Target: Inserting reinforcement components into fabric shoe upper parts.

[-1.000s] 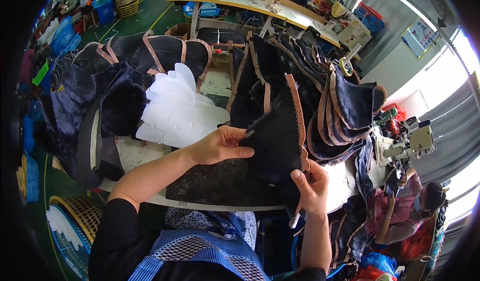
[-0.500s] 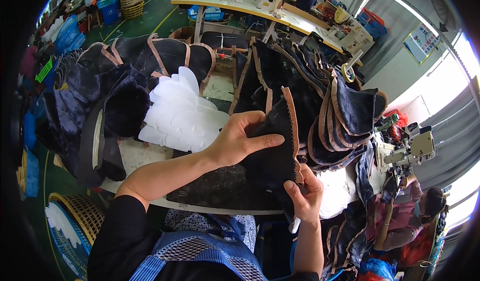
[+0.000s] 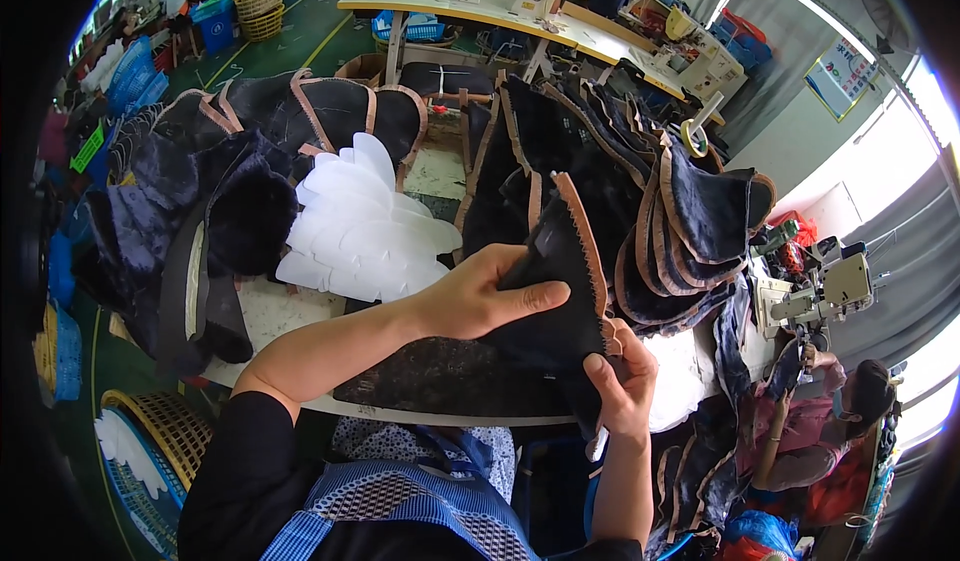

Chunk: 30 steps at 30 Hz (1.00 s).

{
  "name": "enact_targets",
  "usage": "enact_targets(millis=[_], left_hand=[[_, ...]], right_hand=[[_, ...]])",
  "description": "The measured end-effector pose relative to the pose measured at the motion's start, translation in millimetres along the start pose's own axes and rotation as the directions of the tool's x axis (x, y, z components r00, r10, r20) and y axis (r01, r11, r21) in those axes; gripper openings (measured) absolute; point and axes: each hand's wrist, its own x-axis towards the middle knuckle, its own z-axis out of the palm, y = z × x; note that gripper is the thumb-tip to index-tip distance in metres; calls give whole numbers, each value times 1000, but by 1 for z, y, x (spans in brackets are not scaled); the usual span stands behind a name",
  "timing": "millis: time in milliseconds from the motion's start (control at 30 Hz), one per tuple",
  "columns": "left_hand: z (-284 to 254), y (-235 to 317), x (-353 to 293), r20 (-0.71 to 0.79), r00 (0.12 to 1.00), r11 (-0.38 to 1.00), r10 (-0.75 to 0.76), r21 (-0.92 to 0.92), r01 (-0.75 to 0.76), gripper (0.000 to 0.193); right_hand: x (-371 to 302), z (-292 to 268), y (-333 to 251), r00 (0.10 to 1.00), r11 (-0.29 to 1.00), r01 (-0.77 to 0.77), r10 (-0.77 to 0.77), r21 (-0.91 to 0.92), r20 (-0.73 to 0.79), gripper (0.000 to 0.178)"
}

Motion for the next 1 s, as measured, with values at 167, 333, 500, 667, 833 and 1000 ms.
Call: enact_targets(millis=[167,333,500,667,833,1000], left_hand=[[-1,-3,-7,-92,966,835,243,527,-160,36],[-8,5,2,-107,982,967,154,223,-128,20],[-23,8,11,-234,917,909,322,346,-231,16],[-88,28,-24,-453,777,878,437,403,-259,43],[-97,87,-62,-316,775,684,547,703,-196,25],[-42,29,-107,13,908,496,-418,841,217,28]], right_hand=[[-4,11,-6,999,985,-2,-7,-171,-53,25],[-3,15,-9,999,961,-47,53,-273,13,25],[17,38,-12,990,991,-133,133,-11,36,67],[46,84,-25,844,608,528,-303,-593,442,25],[-2,168,82,772,322,630,-158,-707,616,18],[-46,163,98,822,579,545,-230,-606,521,28]])
